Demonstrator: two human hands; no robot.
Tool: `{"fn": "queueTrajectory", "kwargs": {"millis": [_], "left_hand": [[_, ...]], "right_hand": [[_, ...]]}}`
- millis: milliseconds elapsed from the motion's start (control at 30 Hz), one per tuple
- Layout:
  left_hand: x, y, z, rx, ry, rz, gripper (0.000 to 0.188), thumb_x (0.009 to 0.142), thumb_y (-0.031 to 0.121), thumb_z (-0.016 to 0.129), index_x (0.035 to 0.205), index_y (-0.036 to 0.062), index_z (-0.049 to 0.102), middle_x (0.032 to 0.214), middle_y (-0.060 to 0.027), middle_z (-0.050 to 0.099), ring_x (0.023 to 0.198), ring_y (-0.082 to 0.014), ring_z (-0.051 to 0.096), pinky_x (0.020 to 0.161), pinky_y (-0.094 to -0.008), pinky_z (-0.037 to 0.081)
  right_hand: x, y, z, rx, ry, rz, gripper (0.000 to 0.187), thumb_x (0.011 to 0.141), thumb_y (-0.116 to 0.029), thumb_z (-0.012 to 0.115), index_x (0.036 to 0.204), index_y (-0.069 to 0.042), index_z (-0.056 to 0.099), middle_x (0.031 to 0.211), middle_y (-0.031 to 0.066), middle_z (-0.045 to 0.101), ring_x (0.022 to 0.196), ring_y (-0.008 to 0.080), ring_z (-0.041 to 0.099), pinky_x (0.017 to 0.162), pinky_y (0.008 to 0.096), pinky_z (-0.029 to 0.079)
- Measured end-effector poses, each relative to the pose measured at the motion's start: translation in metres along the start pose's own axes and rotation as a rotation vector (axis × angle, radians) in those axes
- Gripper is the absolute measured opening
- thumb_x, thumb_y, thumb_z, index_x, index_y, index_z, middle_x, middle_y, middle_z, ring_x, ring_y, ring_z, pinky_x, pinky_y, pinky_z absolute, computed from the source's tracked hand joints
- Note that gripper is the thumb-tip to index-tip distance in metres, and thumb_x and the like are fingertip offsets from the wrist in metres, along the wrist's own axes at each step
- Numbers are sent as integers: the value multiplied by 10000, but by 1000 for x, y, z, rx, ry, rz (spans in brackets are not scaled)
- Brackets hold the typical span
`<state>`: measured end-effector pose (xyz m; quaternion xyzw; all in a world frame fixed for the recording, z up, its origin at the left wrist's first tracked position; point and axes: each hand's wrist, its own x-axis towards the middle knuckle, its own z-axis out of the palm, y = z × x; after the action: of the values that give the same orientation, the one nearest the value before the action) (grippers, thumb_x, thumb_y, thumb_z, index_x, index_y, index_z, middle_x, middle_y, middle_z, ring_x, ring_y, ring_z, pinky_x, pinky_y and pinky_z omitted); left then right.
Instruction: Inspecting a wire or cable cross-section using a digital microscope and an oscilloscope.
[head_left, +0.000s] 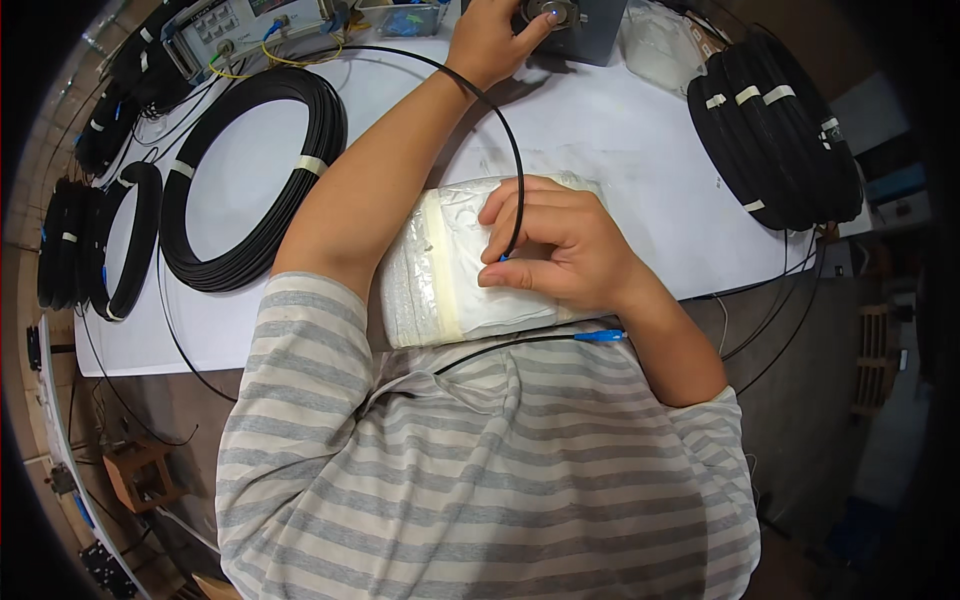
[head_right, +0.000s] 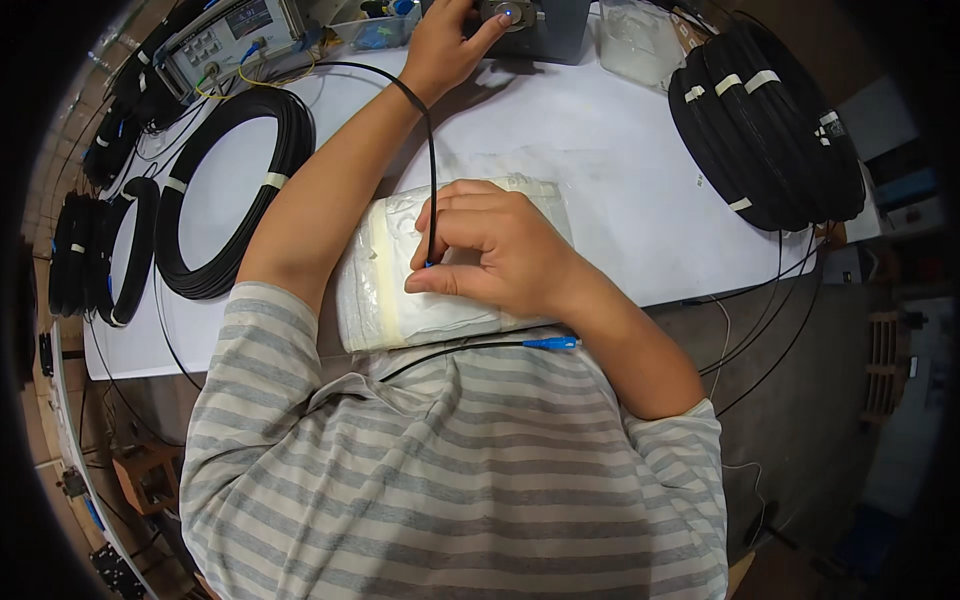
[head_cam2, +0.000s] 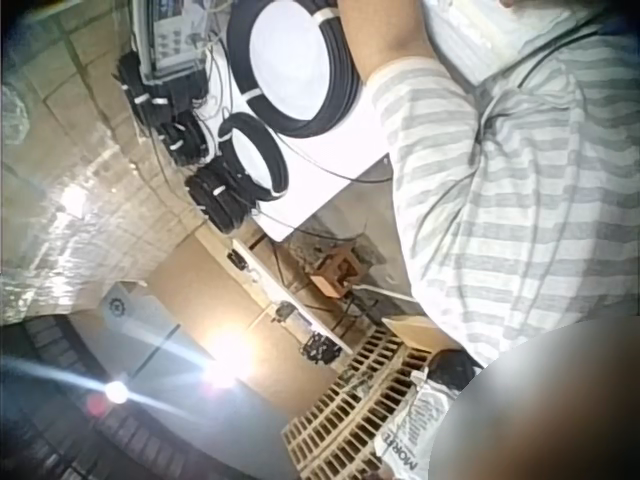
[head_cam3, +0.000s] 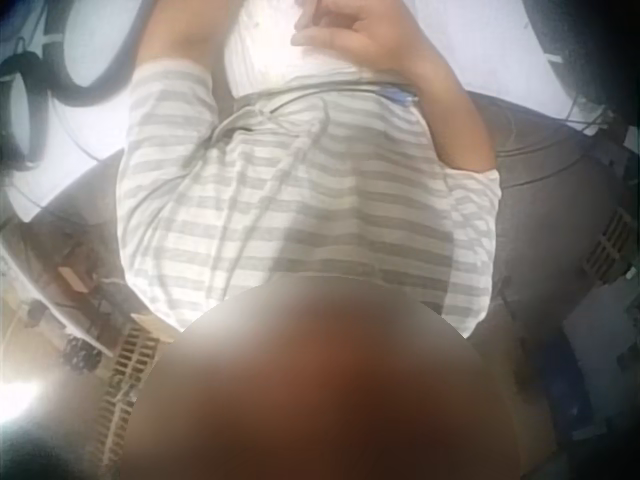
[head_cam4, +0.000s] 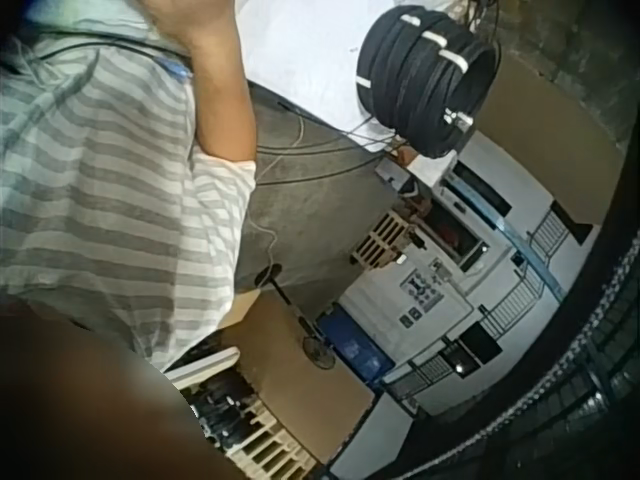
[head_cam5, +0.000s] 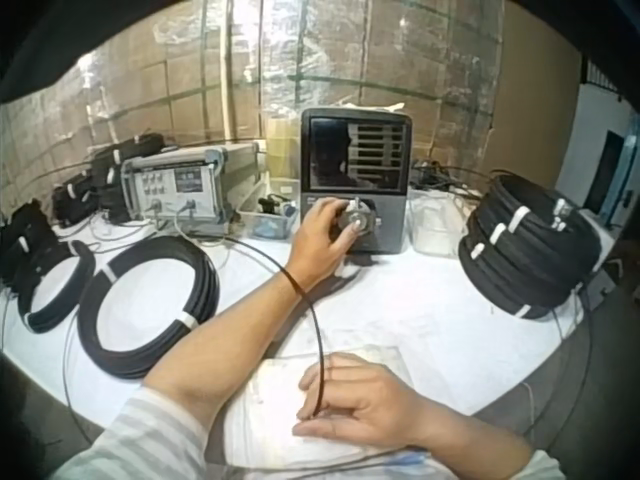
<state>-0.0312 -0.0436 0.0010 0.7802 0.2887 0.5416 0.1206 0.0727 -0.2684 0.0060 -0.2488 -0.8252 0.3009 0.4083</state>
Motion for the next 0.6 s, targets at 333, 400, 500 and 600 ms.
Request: {"fn": "queueTrajectory", "kwargs": {"millis": [333,400,500,600], "left_hand": [[0,-4,3,14,19,9,407,931,245,724,1246,10,621,1149,-144,621,976,-304,646,844,-367,526],[1,0,3,6,4,-11,407,930,244,723,1248,11,621,1153,-144,620,977,-304,645,845,-367,526],[1,0,3,2,10,1,407,928,238,721,1251,11,620,1153,-144,620,977,-301,644,846,-366,526],[0,-4,3,20,22,17,402,924,229,722,1248,13,620,1143,-145,621,974,-302,644,844,-367,527]], "right_hand": [[-1,0,1,1,27,65,244,746,-224,904,777,-55,731,839,40,714,979,232,680,848,340,514],[-1,-1,-3,-5,-2,36,241,747,-219,903,776,-55,729,832,40,715,976,233,682,852,342,514],[1,0,-3,-3,-22,11,231,753,-209,897,774,-56,726,821,38,718,970,234,685,858,349,513],[0,-2,0,-12,7,36,216,763,-200,888,772,-59,724,817,34,720,966,236,685,864,357,513]]}}
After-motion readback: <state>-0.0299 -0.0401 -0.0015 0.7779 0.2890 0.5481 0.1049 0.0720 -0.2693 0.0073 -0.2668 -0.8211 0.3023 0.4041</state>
